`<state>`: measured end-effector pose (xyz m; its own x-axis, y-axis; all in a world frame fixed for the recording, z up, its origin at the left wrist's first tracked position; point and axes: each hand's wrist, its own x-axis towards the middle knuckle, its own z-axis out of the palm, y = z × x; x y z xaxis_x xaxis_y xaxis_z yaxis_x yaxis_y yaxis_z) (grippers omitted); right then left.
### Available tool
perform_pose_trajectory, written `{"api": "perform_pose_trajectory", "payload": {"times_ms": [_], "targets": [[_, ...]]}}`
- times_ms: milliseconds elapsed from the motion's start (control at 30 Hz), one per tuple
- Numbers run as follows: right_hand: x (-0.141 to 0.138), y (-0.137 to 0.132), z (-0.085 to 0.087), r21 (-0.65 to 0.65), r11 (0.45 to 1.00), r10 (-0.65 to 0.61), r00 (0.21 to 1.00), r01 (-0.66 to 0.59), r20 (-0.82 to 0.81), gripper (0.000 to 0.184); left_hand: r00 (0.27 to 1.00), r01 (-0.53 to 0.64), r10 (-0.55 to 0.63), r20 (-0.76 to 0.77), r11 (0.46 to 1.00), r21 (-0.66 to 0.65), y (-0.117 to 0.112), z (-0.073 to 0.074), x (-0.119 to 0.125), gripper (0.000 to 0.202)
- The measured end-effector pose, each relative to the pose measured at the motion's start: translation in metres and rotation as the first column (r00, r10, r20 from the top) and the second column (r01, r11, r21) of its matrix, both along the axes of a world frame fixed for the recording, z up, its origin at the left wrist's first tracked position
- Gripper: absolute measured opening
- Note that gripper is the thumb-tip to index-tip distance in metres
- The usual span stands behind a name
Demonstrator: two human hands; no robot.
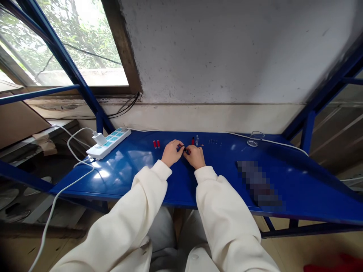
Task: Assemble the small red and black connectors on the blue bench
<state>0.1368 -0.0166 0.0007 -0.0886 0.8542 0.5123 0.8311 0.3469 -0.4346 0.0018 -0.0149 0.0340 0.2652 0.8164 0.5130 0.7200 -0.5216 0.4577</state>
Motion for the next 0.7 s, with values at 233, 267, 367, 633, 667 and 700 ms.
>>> {"api": "perform_pose_trajectory", "payload": {"times_ms": [233,267,367,633,667,700], "targets": [[-0.002,-0.001,-0.001,0.026,0.999,0.041,0.995,-0.038,-0.096,0.024,0.926,0.083,-0.109,-0.362,0.993,-0.085,0.020,0.056,-0.014,0.007],[-0.002,-0.001,0.000,0.026,0.999,0.045,0.993,-0.042,-0.111,0.024,0.916,0.094,-0.118,-0.384,0.992,-0.080,0.024,0.062,-0.018,0.008],[-0.001,-0.001,0.001,0.019,0.999,0.046,0.989,-0.044,-0.143,0.024,0.895,0.061,-0.070,-0.441,0.998,-0.035,0.041,0.075,-0.031,0.009],[0.000,0.001,-0.003,-0.007,0.999,0.037,0.990,-0.038,-0.138,0.025,0.787,-0.004,-0.052,-0.614,0.996,-0.089,0.065,0.068,-0.070,0.009],[0.000,0.002,-0.003,-0.009,0.999,0.037,0.990,-0.039,-0.136,0.025,0.780,-0.003,-0.052,-0.624,0.996,-0.087,0.065,0.065,-0.073,0.009],[0.000,0.002,-0.004,-0.012,0.999,0.038,0.990,-0.040,-0.135,0.025,0.775,-0.006,-0.049,-0.630,0.996,-0.085,0.066,0.062,-0.076,0.009]]}}
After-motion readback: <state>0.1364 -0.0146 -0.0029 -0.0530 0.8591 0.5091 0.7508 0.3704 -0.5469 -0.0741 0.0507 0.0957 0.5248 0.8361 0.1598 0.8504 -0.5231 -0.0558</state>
